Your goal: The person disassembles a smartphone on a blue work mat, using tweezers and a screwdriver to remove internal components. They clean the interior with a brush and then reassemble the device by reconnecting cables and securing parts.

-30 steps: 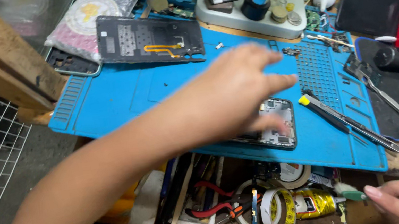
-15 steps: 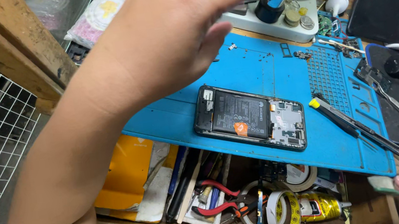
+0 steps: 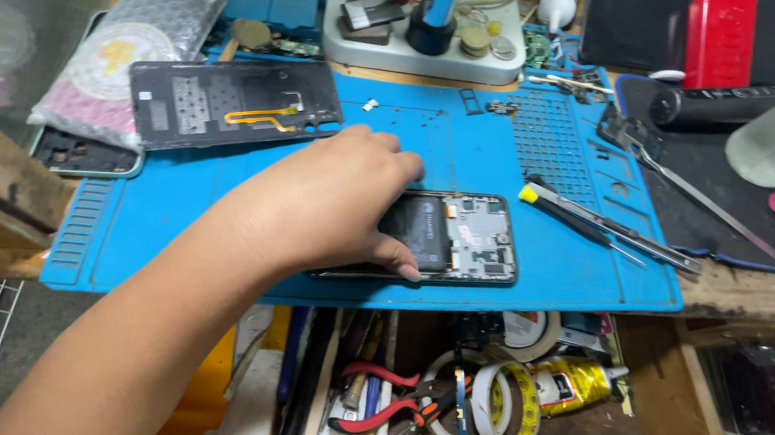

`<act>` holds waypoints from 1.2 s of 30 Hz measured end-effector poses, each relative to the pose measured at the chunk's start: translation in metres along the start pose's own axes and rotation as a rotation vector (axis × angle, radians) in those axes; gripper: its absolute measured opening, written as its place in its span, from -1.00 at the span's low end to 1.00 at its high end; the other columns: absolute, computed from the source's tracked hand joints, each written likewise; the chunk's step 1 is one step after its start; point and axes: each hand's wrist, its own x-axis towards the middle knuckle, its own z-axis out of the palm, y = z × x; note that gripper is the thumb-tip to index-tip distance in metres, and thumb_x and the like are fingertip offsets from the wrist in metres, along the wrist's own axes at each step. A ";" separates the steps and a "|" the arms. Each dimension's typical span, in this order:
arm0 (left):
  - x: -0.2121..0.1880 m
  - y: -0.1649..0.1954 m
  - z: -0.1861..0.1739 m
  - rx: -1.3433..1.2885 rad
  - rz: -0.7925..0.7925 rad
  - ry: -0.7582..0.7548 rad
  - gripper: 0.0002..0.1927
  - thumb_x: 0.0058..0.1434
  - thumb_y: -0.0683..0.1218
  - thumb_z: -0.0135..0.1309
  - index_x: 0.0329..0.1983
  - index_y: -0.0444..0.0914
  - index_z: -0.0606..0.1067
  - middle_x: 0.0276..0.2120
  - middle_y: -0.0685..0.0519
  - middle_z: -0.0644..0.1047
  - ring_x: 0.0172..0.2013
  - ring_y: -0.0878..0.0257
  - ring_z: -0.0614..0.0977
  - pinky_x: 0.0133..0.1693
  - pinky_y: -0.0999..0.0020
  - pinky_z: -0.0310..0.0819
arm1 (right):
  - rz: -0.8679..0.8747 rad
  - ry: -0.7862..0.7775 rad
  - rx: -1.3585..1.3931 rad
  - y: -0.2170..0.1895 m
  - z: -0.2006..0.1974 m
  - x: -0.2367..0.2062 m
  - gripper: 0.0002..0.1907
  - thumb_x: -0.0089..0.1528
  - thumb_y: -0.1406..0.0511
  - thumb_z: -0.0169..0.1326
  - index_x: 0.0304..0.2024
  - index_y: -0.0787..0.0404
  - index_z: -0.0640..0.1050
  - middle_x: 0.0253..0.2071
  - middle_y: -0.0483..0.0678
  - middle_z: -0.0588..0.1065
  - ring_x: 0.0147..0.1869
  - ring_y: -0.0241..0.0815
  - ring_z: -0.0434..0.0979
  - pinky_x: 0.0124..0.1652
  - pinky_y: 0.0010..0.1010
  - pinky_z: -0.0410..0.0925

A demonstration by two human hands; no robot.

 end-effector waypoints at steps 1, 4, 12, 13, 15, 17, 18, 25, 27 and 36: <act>0.003 0.001 0.003 -0.015 0.004 0.013 -0.17 -0.27 0.25 0.48 -0.04 -0.34 0.53 -0.14 -0.23 0.55 -0.06 -0.20 0.53 -0.04 0.02 0.43 | 0.031 0.023 -0.018 -0.011 0.005 0.001 -0.74 0.46 0.51 0.02 0.20 0.35 0.46 0.01 -0.11 0.48 0.05 -0.37 0.49 0.15 -0.58 0.38; 0.016 0.000 0.006 -0.034 -0.056 -0.083 -0.12 -0.32 0.29 0.49 -0.04 -0.34 0.51 -0.13 -0.21 0.55 -0.03 -0.16 0.55 0.00 0.05 0.43 | 0.026 0.035 -0.209 -0.053 0.027 0.013 -0.72 0.50 0.48 0.00 0.25 0.36 0.50 -0.02 -0.06 0.49 -0.01 -0.35 0.49 0.08 -0.60 0.36; 0.042 0.007 0.005 0.056 -0.304 -0.455 -0.04 -0.41 0.34 0.48 0.00 -0.31 0.59 -0.11 -0.17 0.60 -0.01 -0.08 0.64 0.02 0.11 0.54 | -0.313 -0.224 -0.937 -0.114 0.082 0.084 -0.77 0.39 0.38 0.24 0.10 0.09 0.66 -0.18 0.03 0.53 -0.16 -0.06 0.56 -0.09 -0.31 0.43; 0.042 0.009 0.004 0.050 -0.244 -0.395 0.01 -0.43 0.36 0.54 0.01 -0.32 0.56 -0.09 -0.18 0.56 0.02 -0.10 0.58 0.01 0.10 0.51 | -0.320 -0.260 -0.958 -0.114 0.087 0.089 -0.77 0.39 0.38 0.23 0.09 0.07 0.66 -0.19 0.02 0.53 -0.17 -0.06 0.56 -0.10 -0.31 0.43; 0.039 0.011 0.002 0.025 -0.190 -0.314 0.06 -0.43 0.37 0.60 0.03 -0.34 0.51 -0.10 -0.17 0.52 -0.01 -0.10 0.56 -0.03 0.09 0.51 | -0.341 -0.319 -1.003 -0.111 0.095 0.097 -0.76 0.38 0.38 0.20 0.08 0.04 0.68 -0.20 -0.02 0.54 -0.17 -0.07 0.56 -0.12 -0.31 0.43; 0.033 0.017 0.001 -0.018 -0.196 -0.279 0.08 -0.42 0.33 0.60 0.06 -0.38 0.45 -0.16 -0.14 0.55 -0.12 -0.07 0.63 -0.10 0.09 0.55 | -0.313 -0.344 -0.954 -0.110 0.102 0.103 -0.76 0.41 0.36 0.19 0.10 0.02 0.68 -0.16 -0.04 0.54 -0.15 -0.07 0.56 -0.10 -0.32 0.43; 0.031 0.020 0.000 -0.067 -0.201 -0.259 0.01 -0.38 0.28 0.55 0.05 -0.37 0.44 -0.24 -0.13 0.58 -0.16 -0.05 0.65 -0.13 0.08 0.55 | -0.339 -0.364 -0.947 -0.110 0.104 0.105 -0.76 0.39 0.37 0.19 0.09 0.03 0.68 -0.16 -0.04 0.54 -0.14 -0.05 0.57 -0.08 -0.31 0.43; -0.003 0.040 -0.015 -0.089 -0.094 0.027 -0.47 0.02 0.11 0.41 0.02 -0.16 0.57 -0.28 -0.05 0.68 -0.22 0.03 0.67 -0.22 0.15 0.50 | -0.501 -0.345 -0.765 -0.133 0.122 0.109 -0.80 0.33 0.43 0.22 0.00 0.16 0.67 -0.15 -0.02 0.55 -0.06 -0.05 0.56 -0.02 -0.35 0.42; -0.012 0.037 -0.015 -0.373 -0.112 0.143 -0.59 0.11 0.03 0.35 -0.02 -0.21 0.60 -0.26 -0.03 0.69 -0.25 0.14 0.68 -0.23 0.24 0.54 | -0.471 -0.365 -0.697 -0.147 0.127 0.104 -0.83 0.33 0.42 0.25 -0.02 0.15 0.67 -0.18 -0.05 0.56 -0.10 -0.12 0.57 -0.06 -0.39 0.41; -0.017 0.004 0.033 -1.274 -0.131 0.629 -0.63 0.33 -0.15 0.18 0.17 -0.32 0.44 -0.02 0.08 0.61 -0.06 0.40 0.62 0.04 0.39 0.60 | -0.412 -0.699 -0.455 -0.193 0.203 0.122 -0.83 0.21 0.30 0.23 -0.15 0.14 0.70 -0.28 -0.02 0.58 -0.21 -0.18 0.59 -0.20 -0.39 0.43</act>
